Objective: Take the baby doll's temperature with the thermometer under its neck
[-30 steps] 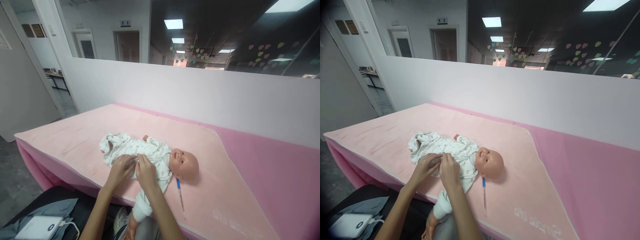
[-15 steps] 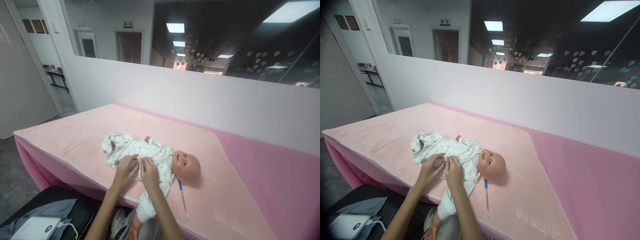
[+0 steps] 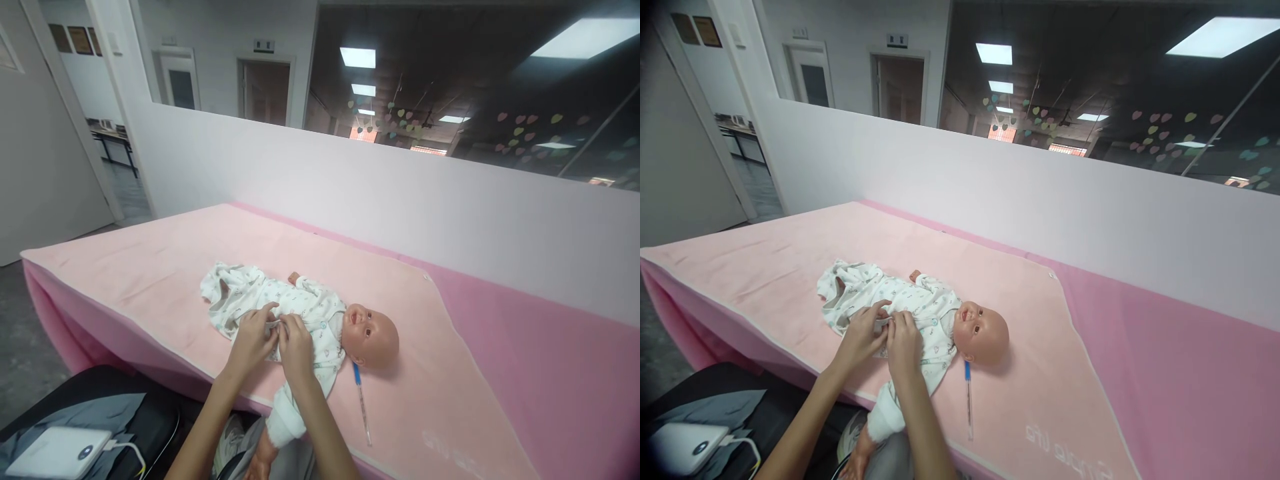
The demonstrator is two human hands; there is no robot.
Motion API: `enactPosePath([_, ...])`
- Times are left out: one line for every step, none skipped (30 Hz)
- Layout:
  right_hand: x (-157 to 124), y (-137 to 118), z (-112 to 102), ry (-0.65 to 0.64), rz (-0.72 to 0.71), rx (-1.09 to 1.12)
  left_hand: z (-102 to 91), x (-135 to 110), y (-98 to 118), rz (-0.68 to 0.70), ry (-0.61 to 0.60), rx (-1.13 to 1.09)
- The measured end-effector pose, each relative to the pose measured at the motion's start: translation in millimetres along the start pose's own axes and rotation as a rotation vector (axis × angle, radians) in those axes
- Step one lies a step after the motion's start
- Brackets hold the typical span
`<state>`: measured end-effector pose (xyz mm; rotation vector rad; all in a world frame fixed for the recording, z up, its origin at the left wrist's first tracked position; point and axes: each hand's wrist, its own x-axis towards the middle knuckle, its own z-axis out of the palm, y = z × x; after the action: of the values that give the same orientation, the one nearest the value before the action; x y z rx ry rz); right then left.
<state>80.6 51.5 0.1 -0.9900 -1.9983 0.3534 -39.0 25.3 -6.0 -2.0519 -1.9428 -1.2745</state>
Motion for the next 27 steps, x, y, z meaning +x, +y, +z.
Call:
enactPosePath([0.3,-0.3,0.4,-0.007,-0.002,-0.026,0.1,0.3,-0.2,0.004,-0.009,0.012])
enactPosePath([0.5,-0.6,0.9,-0.016,-0.005,-0.054,0.1,0.4,-1.1,0.013,-0.016,0.020])
enactPosePath([0.6,-0.9,1.4,-0.023,-0.008,-0.081,0.1,0.3,-2.8,0.029,-0.024,0.022])
enactPosePath([0.7,-1.2,1.9,-0.026,-0.011,-0.104,0.0,0.1,-5.1,0.048,-0.027,0.017])
enactPosePath([0.7,-1.4,2.3,-0.025,-0.015,-0.124,-0.1,-0.2,-8.0,0.066,-0.031,0.007])
enactPosePath([0.6,-1.6,2.7,-0.020,-0.019,-0.139,-0.2,-0.3,-11.1,0.080,-0.036,-0.006])
enactPosePath([0.4,-1.8,3.0,-0.012,-0.022,-0.148,-0.4,-0.3,-14.1,0.089,-0.047,-0.020])
enactPosePath([0.2,-1.9,3.2,-0.005,-0.024,-0.153,-0.6,0.0,-16.8,0.092,-0.062,-0.033])
enactPosePath([0.0,-1.9,3.3,0.000,-0.025,-0.156,-1.0,0.6,-19.0,0.091,-0.079,-0.042])
enactPosePath([-0.3,-2.0,3.3,0.002,-0.025,-0.155,-1.6,1.3,-20.7,0.088,-0.096,-0.046])
enactPosePath([-0.5,-2.0,3.3,0.002,-0.023,-0.154,-2.4,2.2,-22.0,0.082,-0.114,-0.047])
enactPosePath([-0.7,-2.0,3.2,-0.002,-0.019,-0.152,-3.4,3.3,-23.1,0.075,-0.129,-0.046])
enactPosePath([-0.9,-2.0,3.2,-0.006,-0.014,-0.150,-4.7,4.4,-24.1,0.069,-0.140,-0.048])
enactPosePath([-1.0,-2.0,3.1,-0.010,-0.007,-0.146,-6.3,5.6,-25.4,0.063,-0.151,-0.058])
enactPosePath([-1.1,-2.1,3.1,-0.012,-0.002,-0.141,-8.1,6.6,-26.9,0.062,-0.163,-0.078])
enactPosePath([-1.1,-2.1,3.1,-0.013,0.003,-0.134,-9.9,7.5,-28.8,0.064,-0.180,-0.110])
enactPosePath([-1.0,-2.2,3.1,-0.010,0.005,-0.126,-11.8,8.3,-30.9,0.062,-0.197,-0.154])
enactPosePath([-1.0,-2.2,3.1,-0.006,0.006,-0.118,-13.6,8.9,-32.9,0.056,-0.213,-0.205])
enactPosePath([-0.9,-2.2,3.2,-0.001,0.006,-0.110,-15.3,9.3,-34.5,0.043,-0.228,-0.256])
enactPosePath([-0.8,-2.2,3.3,0.005,0.006,-0.104,-17.0,9.5,-35.6,0.026,-0.243,-0.301])
enactPosePath([-0.7,-2.2,3.4,0.009,0.005,-0.101,-18.5,9.6,-35.9,0.007,-0.255,-0.338])
enactPosePath([-0.6,-2.2,3.5,0.012,0.003,-0.099,-20.1,9.7,-35.5,-0.007,-0.265,-0.364])
enactPosePath([-0.5,-2.1,3.6,0.013,0.002,-0.100,-21.6,9.8,-34.4,-0.015,-0.275,-0.378])
enactPosePath([-0.4,-2.1,3.7,0.013,0.001,-0.102,-23.0,9.9,-32.9,-0.017,-0.284,-0.384])
enactPosePath([-0.4,-2.1,3.8,0.012,0.001,-0.105,-24.2,10.0,-31.1,-0.017,-0.291,-0.389])
enactPosePath([-0.3,-2.1,3.9,0.012,0.002,-0.108,-25.1,10.0,-29.2,-0.016,-0.295,-0.394])
enactPosePath([-0.3,-2.0,4.0,0.014,0.005,-0.110,-25.5,9.7,-27.4,-0.015,-0.295,-0.398])
